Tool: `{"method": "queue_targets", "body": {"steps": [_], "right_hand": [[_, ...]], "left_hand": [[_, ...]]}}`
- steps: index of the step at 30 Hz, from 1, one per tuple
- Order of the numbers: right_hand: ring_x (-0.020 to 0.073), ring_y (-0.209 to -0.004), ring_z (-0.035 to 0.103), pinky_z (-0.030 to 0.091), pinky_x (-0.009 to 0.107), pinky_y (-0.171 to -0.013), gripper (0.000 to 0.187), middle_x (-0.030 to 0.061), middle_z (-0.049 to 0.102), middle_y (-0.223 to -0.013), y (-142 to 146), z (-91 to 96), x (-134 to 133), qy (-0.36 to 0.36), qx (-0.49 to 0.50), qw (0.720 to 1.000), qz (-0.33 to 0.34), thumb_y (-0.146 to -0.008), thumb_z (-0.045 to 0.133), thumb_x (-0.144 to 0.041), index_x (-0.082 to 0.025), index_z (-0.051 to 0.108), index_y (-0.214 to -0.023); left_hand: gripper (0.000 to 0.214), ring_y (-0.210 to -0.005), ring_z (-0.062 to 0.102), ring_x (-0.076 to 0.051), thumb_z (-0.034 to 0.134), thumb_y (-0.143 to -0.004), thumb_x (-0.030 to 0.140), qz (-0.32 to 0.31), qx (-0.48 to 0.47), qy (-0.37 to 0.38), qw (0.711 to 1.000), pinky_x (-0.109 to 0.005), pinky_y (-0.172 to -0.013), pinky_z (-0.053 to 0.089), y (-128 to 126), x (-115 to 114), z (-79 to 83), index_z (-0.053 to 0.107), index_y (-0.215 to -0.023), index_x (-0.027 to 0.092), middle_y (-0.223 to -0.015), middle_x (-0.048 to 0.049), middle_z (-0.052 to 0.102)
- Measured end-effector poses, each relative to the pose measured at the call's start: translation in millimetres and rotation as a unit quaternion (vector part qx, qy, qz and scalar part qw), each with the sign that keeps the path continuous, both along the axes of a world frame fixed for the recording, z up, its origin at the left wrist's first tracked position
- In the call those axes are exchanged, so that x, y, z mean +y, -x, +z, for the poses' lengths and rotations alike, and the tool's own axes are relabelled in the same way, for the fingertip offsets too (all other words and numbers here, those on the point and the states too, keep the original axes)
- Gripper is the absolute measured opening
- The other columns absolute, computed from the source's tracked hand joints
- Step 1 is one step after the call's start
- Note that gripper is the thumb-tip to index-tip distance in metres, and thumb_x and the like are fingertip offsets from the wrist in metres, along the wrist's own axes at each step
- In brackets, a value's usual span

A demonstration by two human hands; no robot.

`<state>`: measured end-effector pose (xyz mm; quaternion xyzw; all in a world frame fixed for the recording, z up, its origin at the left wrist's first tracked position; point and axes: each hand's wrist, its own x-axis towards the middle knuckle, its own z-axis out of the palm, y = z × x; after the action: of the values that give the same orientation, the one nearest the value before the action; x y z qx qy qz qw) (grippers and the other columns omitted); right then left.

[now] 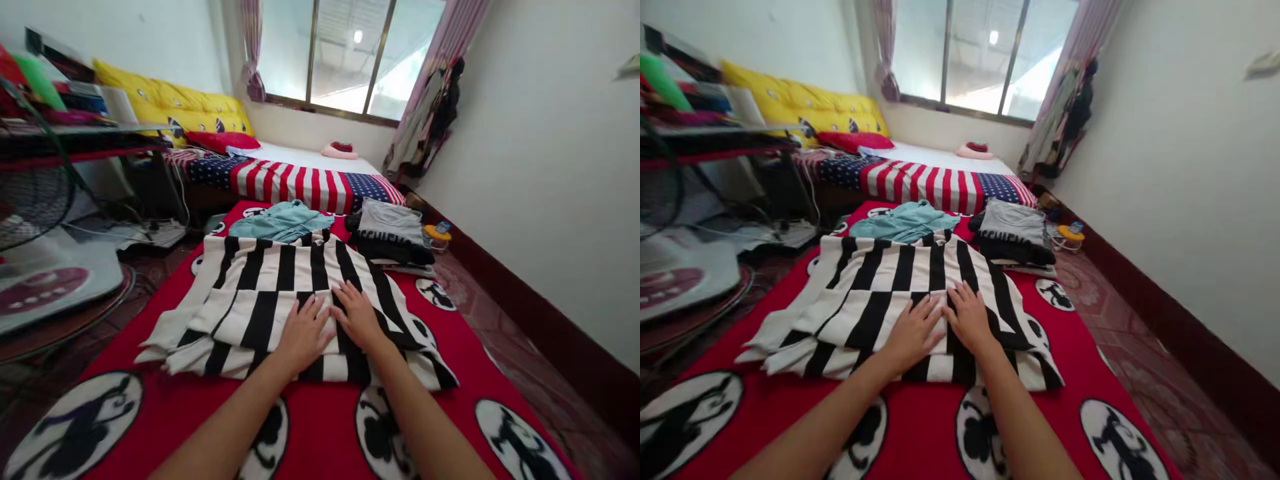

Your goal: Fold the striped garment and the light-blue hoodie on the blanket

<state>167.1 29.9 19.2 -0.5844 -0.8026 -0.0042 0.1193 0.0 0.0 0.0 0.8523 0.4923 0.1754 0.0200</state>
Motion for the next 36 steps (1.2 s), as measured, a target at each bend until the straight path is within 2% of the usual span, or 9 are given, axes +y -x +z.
{"method": "queue_targets", "body": {"steps": [4, 7, 16, 36], "right_hand": [[0.0293, -0.142, 0.032, 0.029, 0.054, -0.112, 0.05, 0.0087, 0.037, -0.154, 0, -13.4, -1, -0.009, 0.01, 1.0, -0.017, -0.097, 0.043, -0.041, -0.023, 0.044, -0.144], [0.0278, -0.141, 0.035, 0.032, 0.052, -0.111, 0.047, 0.0066, 0.04, -0.152, -3, -17.0, 1, -0.015, 0.043, 0.999, -0.01, -0.097, 0.045, -0.039, -0.026, 0.048, -0.142], [0.0274, -0.137, 0.041, 0.036, 0.053, -0.109, 0.038, 0.0054, 0.05, -0.146, -13, -19.1, 3, -0.028, 0.137, 0.99, 0.025, -0.094, 0.051, -0.035, -0.027, 0.059, -0.13], [0.0276, -0.134, 0.046, 0.038, 0.054, -0.109, 0.032, 0.0053, 0.054, -0.142, -15, -20.0, 0, -0.045, 0.181, 0.982, 0.033, -0.091, 0.055, -0.034, -0.027, 0.065, -0.121]], "left_hand": [[0.054, -0.143, 0.03, -0.027, 0.038, -0.096, 0.049, 0.005, -0.006, -0.013, 1.0, -0.054, -0.116, 0.024, 0, -5, -3.4, 0.047, -0.14, 0.02, -0.154, -0.007, 0.037], [0.054, -0.143, 0.03, -0.027, 0.038, -0.095, 0.05, 0.009, -0.012, -0.009, 1.0, -0.053, -0.116, 0.026, 1, -6, -2.6, 0.045, -0.142, 0.024, -0.155, -0.0053, 0.036], [0.053, -0.144, 0.029, -0.027, 0.042, -0.094, 0.05, 0.004, -0.04, 0.014, 0.999, -0.053, -0.116, 0.026, 2, -6, 2.4, 0.042, -0.143, 0.027, -0.156, -0.0025, 0.034], [0.052, -0.143, 0.03, -0.026, 0.044, -0.094, 0.048, 0.0, -0.043, 0.024, 0.999, -0.053, -0.116, 0.027, 4, -6, 3.9, 0.044, -0.141, 0.028, -0.155, -0.0032, 0.036]]}}
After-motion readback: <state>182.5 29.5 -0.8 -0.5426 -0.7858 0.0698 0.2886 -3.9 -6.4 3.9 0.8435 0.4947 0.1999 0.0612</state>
